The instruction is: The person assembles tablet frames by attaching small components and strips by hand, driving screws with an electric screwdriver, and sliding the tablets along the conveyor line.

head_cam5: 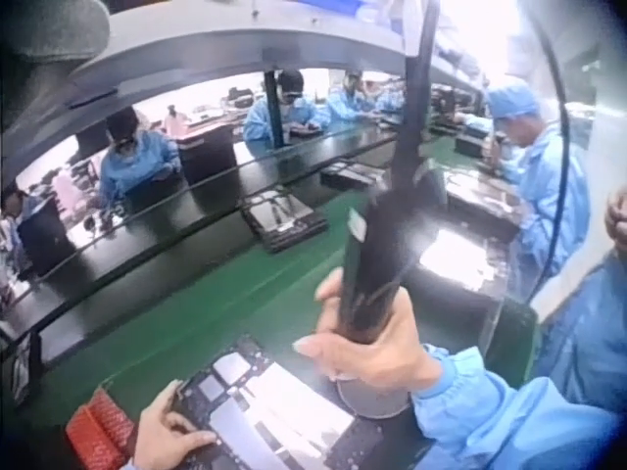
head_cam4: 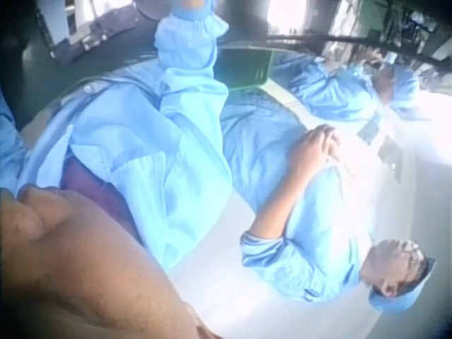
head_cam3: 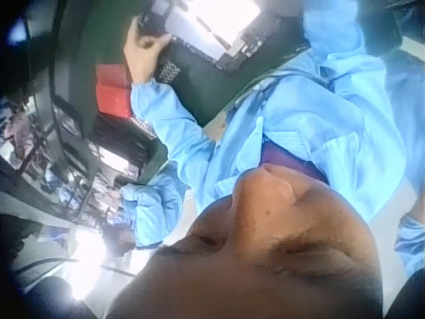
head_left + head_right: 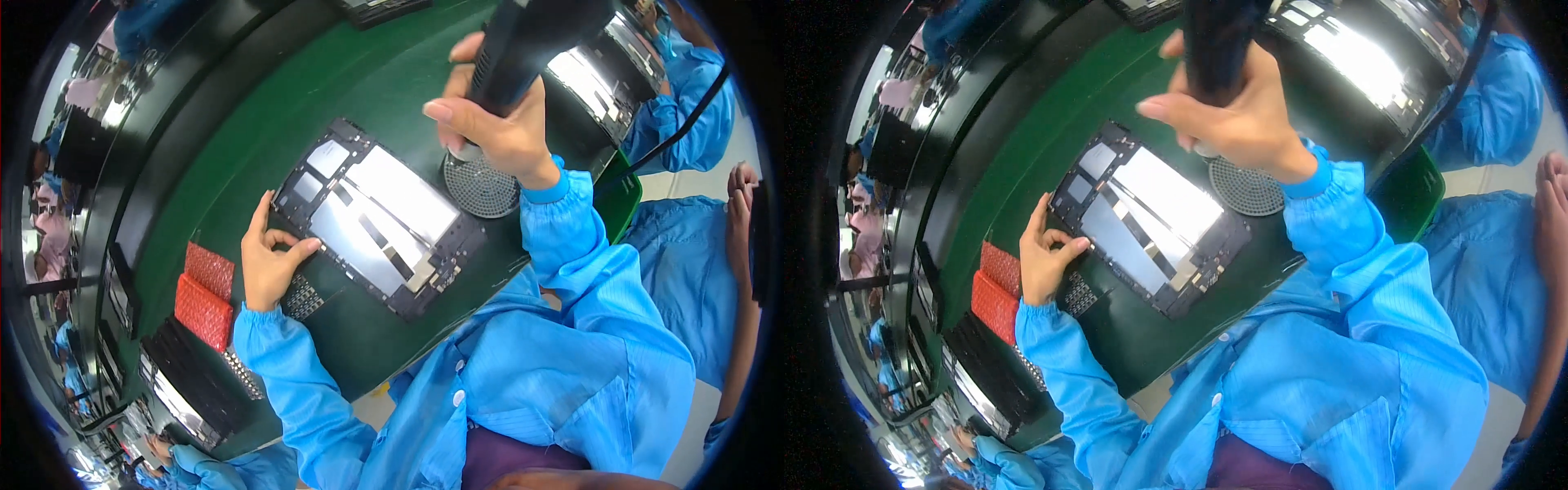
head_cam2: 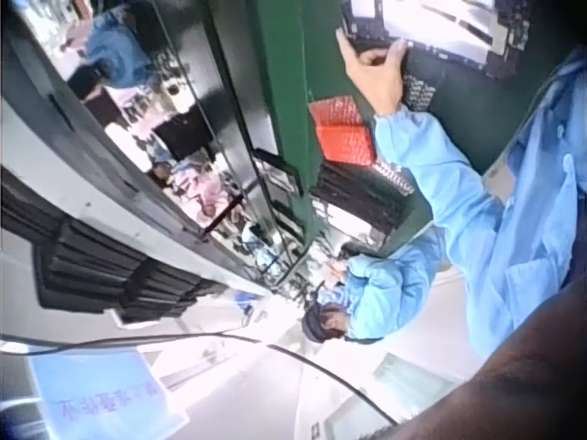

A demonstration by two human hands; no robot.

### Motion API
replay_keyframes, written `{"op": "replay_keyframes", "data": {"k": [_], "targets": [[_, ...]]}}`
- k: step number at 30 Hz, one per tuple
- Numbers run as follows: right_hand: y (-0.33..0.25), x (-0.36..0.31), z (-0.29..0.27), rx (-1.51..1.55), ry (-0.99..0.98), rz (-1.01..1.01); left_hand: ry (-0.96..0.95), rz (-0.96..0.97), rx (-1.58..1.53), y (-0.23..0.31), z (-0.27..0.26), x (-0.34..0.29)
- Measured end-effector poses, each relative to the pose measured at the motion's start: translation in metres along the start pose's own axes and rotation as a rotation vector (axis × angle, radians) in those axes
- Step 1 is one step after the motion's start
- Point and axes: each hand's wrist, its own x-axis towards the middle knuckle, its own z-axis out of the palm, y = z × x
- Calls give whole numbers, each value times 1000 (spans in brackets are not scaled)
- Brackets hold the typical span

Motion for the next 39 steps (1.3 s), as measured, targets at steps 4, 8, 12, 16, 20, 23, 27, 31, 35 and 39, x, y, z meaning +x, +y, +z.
{"op": "replay_keyframes", "data": {"k": [4, 8, 12, 16, 20, 23, 27, 31, 35, 39], "targets": [[19, -20, -14, 68, 98, 76, -32, -21, -54, 9, 9, -4], [25, -19, -14, 53, 67, 83, -39, -56, -125, 9, 13, -5], [32, -20, -13, 68, 59, 93, -50, -51, -119, 8, 14, -5], [35, -19, -12, 41, 58, 67, -45, -39, -114, 9, 14, -6], [40, -20, -13, 58, 38, 81, -38, -36, -129, 8, 14, -5], [41, -20, -15, 76, 35, 103, -36, -64, -119, 13, 17, -4], [38, -19, -17, 88, 31, 108, -57, -59, -117, 13, 17, -1], [34, -16, -11, 94, 19, 87, -19, -41, -119, 9, 14, -6], [3, -2, 8, 82, 24, 21, -13, -58, 35, 4, 11, -8], [-8, 9, 58, 186, -94, -24, -65, 21, 99, -2, 19, 4]]}}
